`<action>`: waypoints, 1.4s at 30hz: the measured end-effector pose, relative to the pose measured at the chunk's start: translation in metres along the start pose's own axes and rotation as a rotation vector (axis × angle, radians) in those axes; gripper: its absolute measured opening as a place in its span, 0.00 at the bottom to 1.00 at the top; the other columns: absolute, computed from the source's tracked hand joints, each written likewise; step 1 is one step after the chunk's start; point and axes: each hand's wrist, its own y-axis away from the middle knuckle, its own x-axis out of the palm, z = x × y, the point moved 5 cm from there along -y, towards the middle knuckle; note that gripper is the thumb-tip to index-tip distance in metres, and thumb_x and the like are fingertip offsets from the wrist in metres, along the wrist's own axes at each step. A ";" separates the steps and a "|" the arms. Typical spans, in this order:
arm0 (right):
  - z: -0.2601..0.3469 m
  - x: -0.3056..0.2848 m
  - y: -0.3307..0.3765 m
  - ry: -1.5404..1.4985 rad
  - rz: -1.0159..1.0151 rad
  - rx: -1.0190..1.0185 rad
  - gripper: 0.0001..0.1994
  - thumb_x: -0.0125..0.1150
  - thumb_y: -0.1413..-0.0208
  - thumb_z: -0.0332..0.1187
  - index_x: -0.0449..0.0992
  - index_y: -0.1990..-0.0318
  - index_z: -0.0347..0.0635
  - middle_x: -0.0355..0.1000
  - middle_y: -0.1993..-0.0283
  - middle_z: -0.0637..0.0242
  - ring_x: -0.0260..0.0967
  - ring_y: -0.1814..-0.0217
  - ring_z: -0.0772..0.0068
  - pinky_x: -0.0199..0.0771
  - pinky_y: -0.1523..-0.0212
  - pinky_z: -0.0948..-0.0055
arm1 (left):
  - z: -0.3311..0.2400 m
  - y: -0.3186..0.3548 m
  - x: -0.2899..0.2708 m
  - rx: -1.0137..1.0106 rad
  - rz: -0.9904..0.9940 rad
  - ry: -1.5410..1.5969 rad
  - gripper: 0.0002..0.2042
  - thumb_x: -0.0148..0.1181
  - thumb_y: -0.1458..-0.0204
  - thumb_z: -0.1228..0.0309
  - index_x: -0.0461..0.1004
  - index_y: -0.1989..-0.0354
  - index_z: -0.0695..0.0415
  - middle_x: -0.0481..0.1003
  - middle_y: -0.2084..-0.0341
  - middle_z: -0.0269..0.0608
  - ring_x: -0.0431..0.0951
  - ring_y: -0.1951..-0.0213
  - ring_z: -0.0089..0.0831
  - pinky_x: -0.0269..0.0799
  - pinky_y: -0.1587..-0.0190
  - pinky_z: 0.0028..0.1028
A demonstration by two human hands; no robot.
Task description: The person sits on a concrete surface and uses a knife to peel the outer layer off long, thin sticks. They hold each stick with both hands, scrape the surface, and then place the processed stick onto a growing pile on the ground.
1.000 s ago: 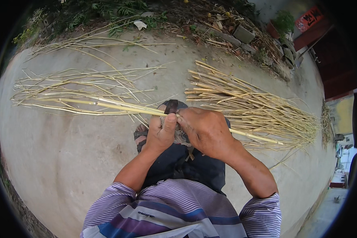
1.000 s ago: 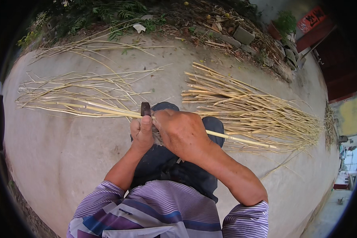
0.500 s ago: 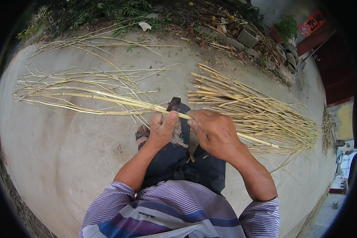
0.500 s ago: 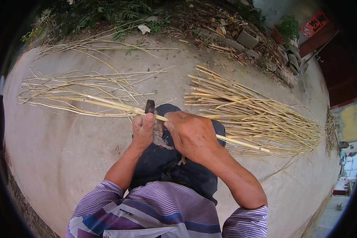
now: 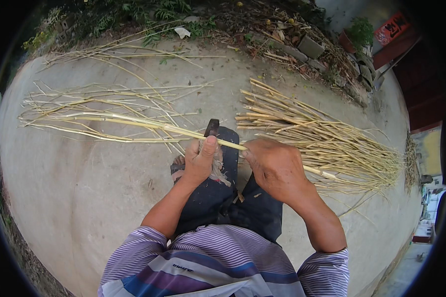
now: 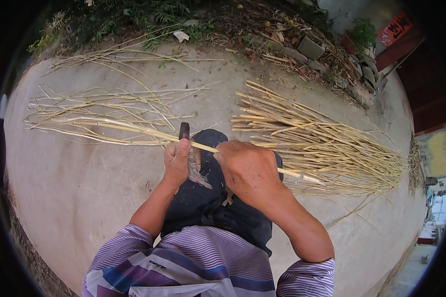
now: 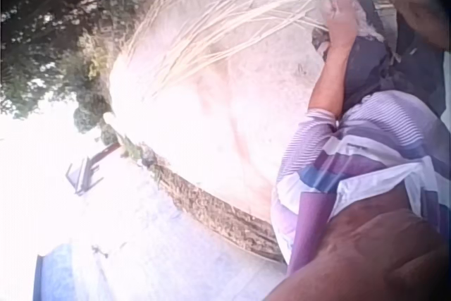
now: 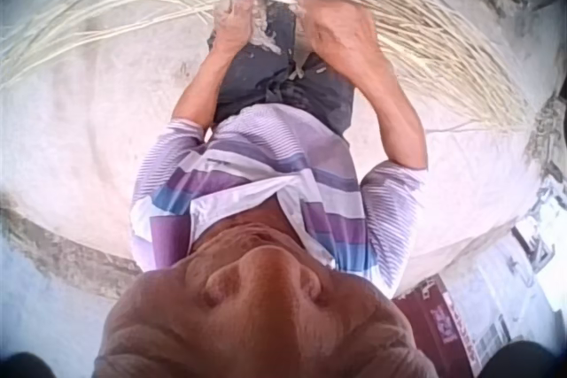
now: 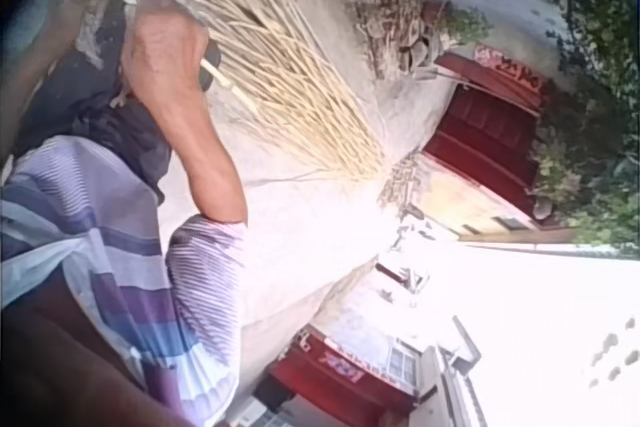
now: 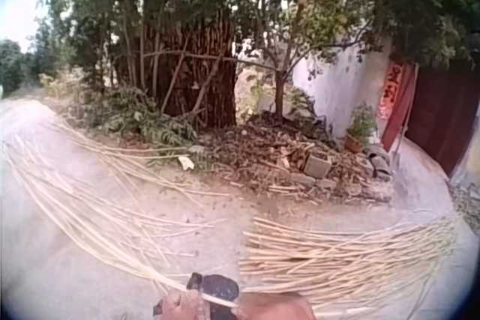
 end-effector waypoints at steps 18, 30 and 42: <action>-0.007 0.019 0.005 -0.158 0.007 -0.011 0.07 0.56 0.46 0.32 0.68 0.71 0.39 0.70 0.74 0.56 0.73 0.72 0.50 0.71 0.74 0.56 | 0.000 0.022 0.026 0.159 -0.076 -0.093 0.21 0.54 0.37 0.54 0.73 0.74 0.60 0.70 0.80 0.29 0.67 0.75 0.17 0.62 0.74 0.23; -0.025 0.016 0.014 -0.176 -0.022 -0.004 0.08 0.57 0.45 0.34 0.71 0.69 0.38 0.72 0.71 0.55 0.73 0.69 0.49 0.71 0.71 0.55 | 0.013 0.015 0.029 0.034 -0.023 -0.013 0.23 0.52 0.38 0.51 0.71 0.74 0.60 0.70 0.86 0.35 0.69 0.86 0.23 0.63 0.83 0.23; -0.031 0.014 0.028 -0.205 -0.058 0.061 0.06 0.58 0.46 0.29 0.68 0.70 0.38 0.69 0.74 0.53 0.71 0.70 0.47 0.70 0.71 0.55 | 0.015 0.017 0.032 -0.090 0.015 -0.105 0.25 0.53 0.39 0.46 0.70 0.74 0.60 0.69 0.83 0.33 0.69 0.82 0.20 0.66 0.79 0.23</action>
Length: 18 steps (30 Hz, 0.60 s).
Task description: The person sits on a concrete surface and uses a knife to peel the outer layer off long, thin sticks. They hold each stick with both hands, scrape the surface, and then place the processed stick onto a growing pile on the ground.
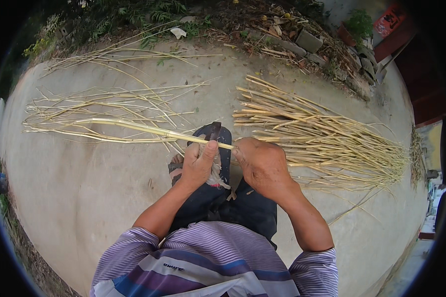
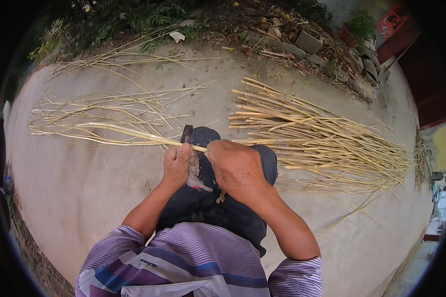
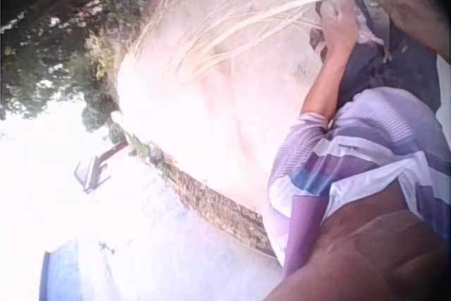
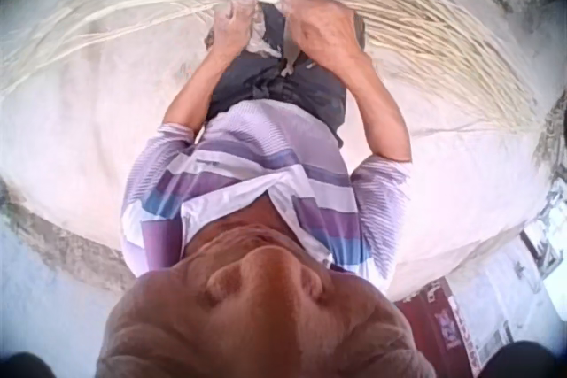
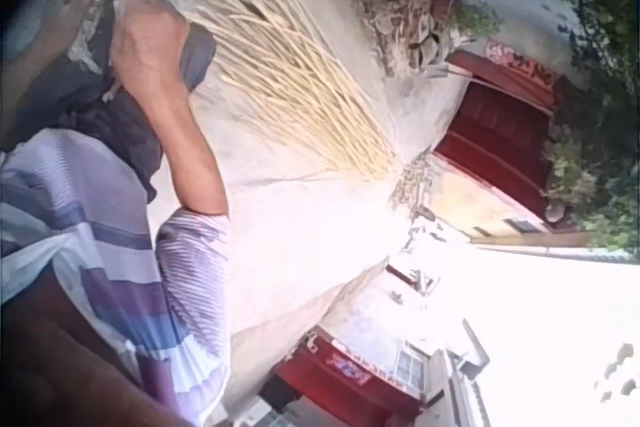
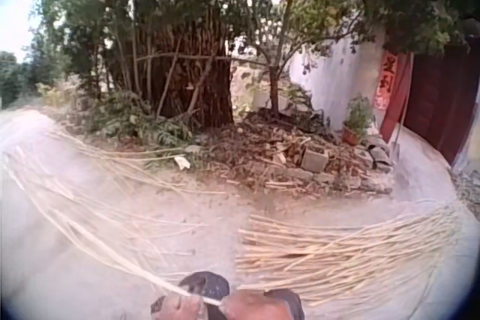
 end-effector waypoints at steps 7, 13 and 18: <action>-0.004 0.002 0.004 -0.025 -0.037 0.026 0.08 0.58 0.43 0.31 0.67 0.70 0.39 0.69 0.74 0.53 0.70 0.69 0.46 0.68 0.71 0.54 | 0.007 -0.004 -0.005 0.041 -0.026 -0.147 0.27 0.52 0.39 0.45 0.69 0.76 0.60 0.65 0.82 0.28 0.63 0.77 0.18 0.62 0.74 0.24; -0.004 0.008 0.001 0.030 -0.002 0.082 0.09 0.57 0.41 0.33 0.67 0.70 0.39 0.70 0.74 0.53 0.70 0.71 0.45 0.69 0.73 0.54 | -0.001 -0.008 0.000 0.034 -0.046 -0.087 0.27 0.51 0.39 0.45 0.70 0.75 0.60 0.67 0.82 0.30 0.65 0.78 0.19 0.63 0.75 0.23; -0.001 0.022 0.000 -0.024 -0.005 0.118 0.09 0.57 0.40 0.34 0.68 0.69 0.40 0.70 0.74 0.53 0.71 0.71 0.46 0.69 0.72 0.55 | 0.012 0.001 0.000 -0.108 -0.016 -0.088 0.28 0.51 0.40 0.43 0.72 0.72 0.61 0.68 0.79 0.28 0.65 0.72 0.18 0.63 0.69 0.22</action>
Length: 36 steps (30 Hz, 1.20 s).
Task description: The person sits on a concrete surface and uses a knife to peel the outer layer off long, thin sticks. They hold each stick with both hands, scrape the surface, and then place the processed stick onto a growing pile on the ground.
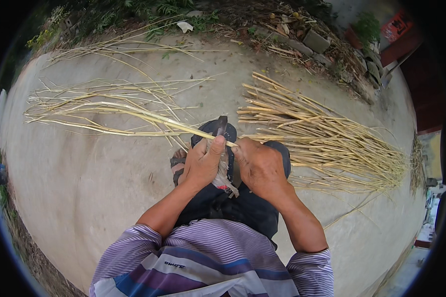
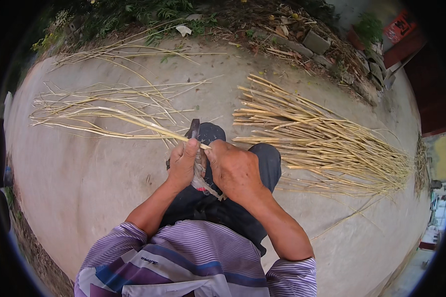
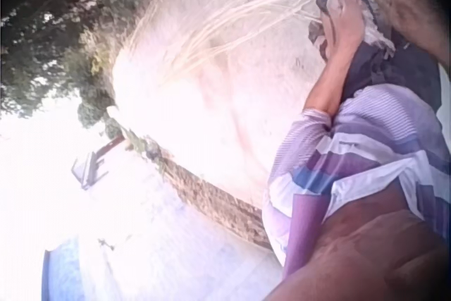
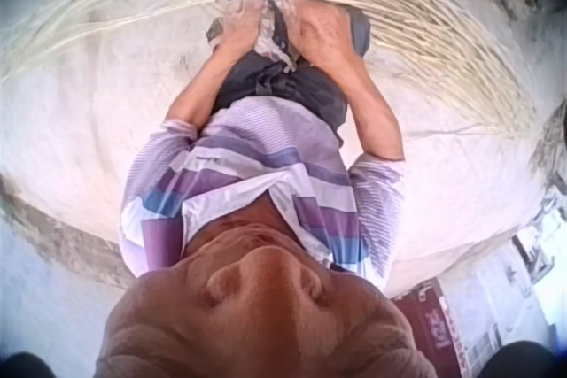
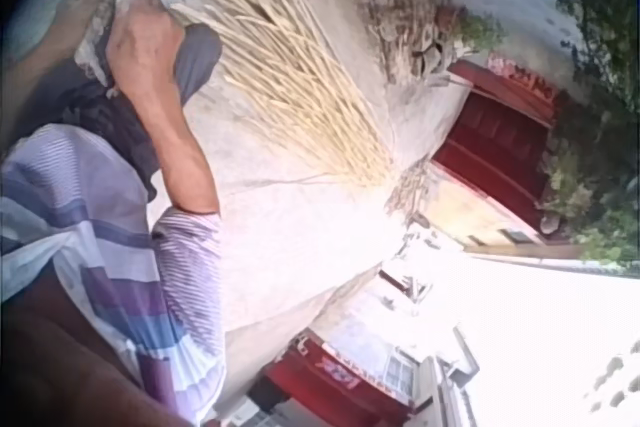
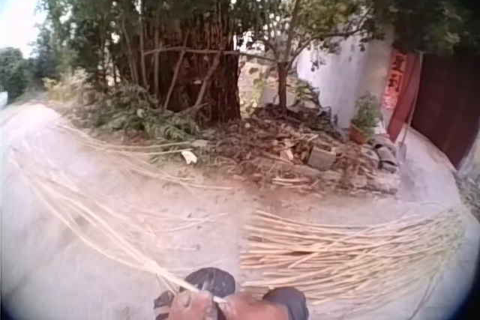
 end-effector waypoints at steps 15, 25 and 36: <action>0.022 0.026 0.006 0.094 -0.109 -0.211 0.13 0.61 0.47 0.22 0.76 0.54 0.35 0.73 0.64 0.52 0.72 0.66 0.48 0.72 0.65 0.58 | -0.017 0.013 -0.020 -0.289 0.320 0.240 0.28 0.50 0.39 0.43 0.77 0.65 0.60 0.70 0.76 0.29 0.65 0.71 0.17 0.62 0.70 0.22; 0.029 0.031 -0.013 0.099 -0.128 -0.229 0.08 0.63 0.49 0.24 0.77 0.60 0.37 0.70 0.72 0.54 0.71 0.71 0.48 0.70 0.71 0.59 | -0.003 0.000 -0.053 -0.143 0.158 -0.111 0.25 0.51 0.38 0.48 0.74 0.76 0.58 0.65 0.84 0.26 0.62 0.76 0.16 0.57 0.75 0.24; 0.005 0.084 0.004 -0.488 0.259 0.296 0.06 0.58 0.43 0.24 0.78 0.59 0.33 0.77 0.72 0.64 0.69 0.77 0.83 0.70 0.75 0.77 | 0.017 0.037 -0.087 -0.239 0.011 0.172 0.23 0.49 0.38 0.48 0.75 0.70 0.57 0.76 0.82 0.37 0.73 0.80 0.22 0.65 0.78 0.22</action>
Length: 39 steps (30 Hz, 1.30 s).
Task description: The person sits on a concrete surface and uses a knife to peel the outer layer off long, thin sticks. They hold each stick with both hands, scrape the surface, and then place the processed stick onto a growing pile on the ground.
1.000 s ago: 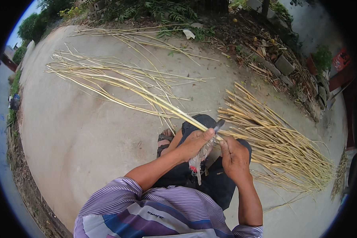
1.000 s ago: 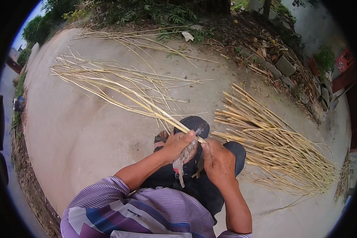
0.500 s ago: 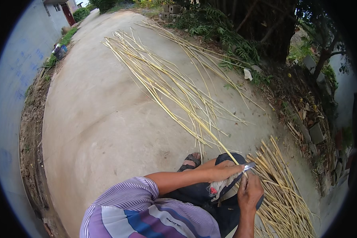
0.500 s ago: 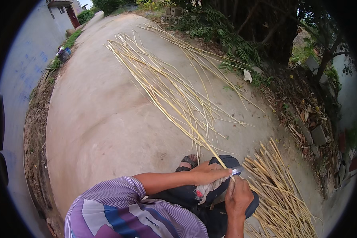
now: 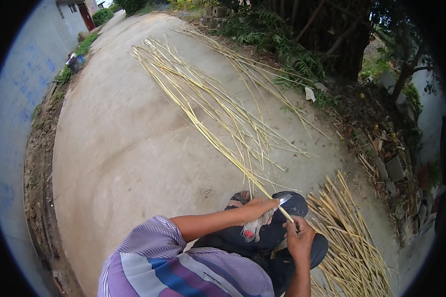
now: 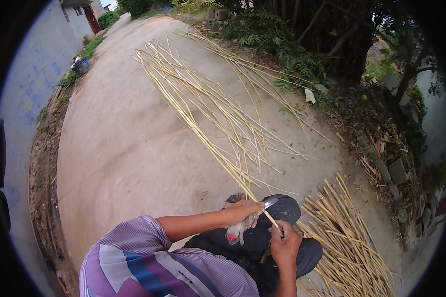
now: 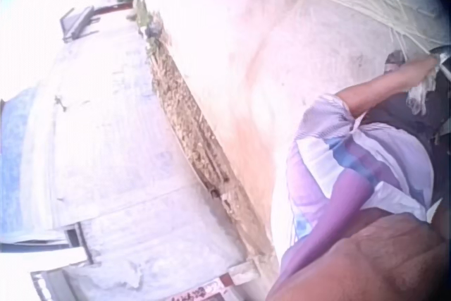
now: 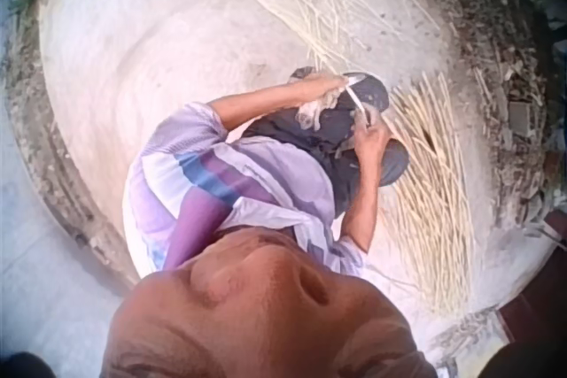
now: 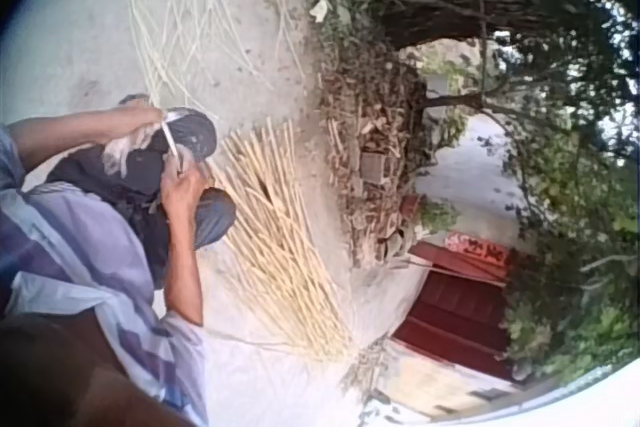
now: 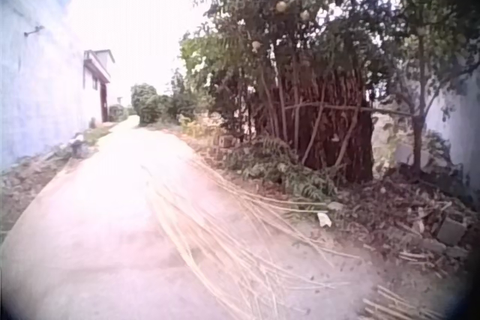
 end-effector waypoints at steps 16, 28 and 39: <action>0.007 -0.005 -0.012 0.074 -0.066 -0.300 0.13 0.56 0.48 0.27 0.69 0.54 0.34 0.70 0.60 0.47 0.71 0.56 0.42 0.71 0.58 0.50 | -0.002 -0.055 -0.056 0.125 -0.250 0.241 0.11 0.59 0.41 0.59 0.72 0.67 0.54 0.77 0.76 0.36 0.66 0.88 0.20 0.57 0.89 0.19; -0.245 -0.186 0.175 0.058 -1.061 0.191 0.17 0.61 0.46 0.28 0.72 0.49 0.35 0.75 0.61 0.50 0.75 0.61 0.52 0.75 0.61 0.62 | -0.003 -0.208 -0.183 -0.065 -0.461 -0.812 0.28 0.59 0.47 0.40 0.76 0.75 0.59 0.78 0.78 0.37 0.66 0.82 0.25 0.61 0.78 0.29; -0.474 -0.112 0.203 0.145 -0.946 0.511 0.15 0.61 0.48 0.28 0.73 0.53 0.33 0.76 0.61 0.48 0.77 0.60 0.49 0.76 0.59 0.60 | 0.137 -0.061 -0.176 -0.331 -0.075 -1.591 0.18 0.61 0.54 0.60 0.76 0.71 0.67 0.79 0.74 0.56 0.81 0.68 0.49 0.75 0.63 0.41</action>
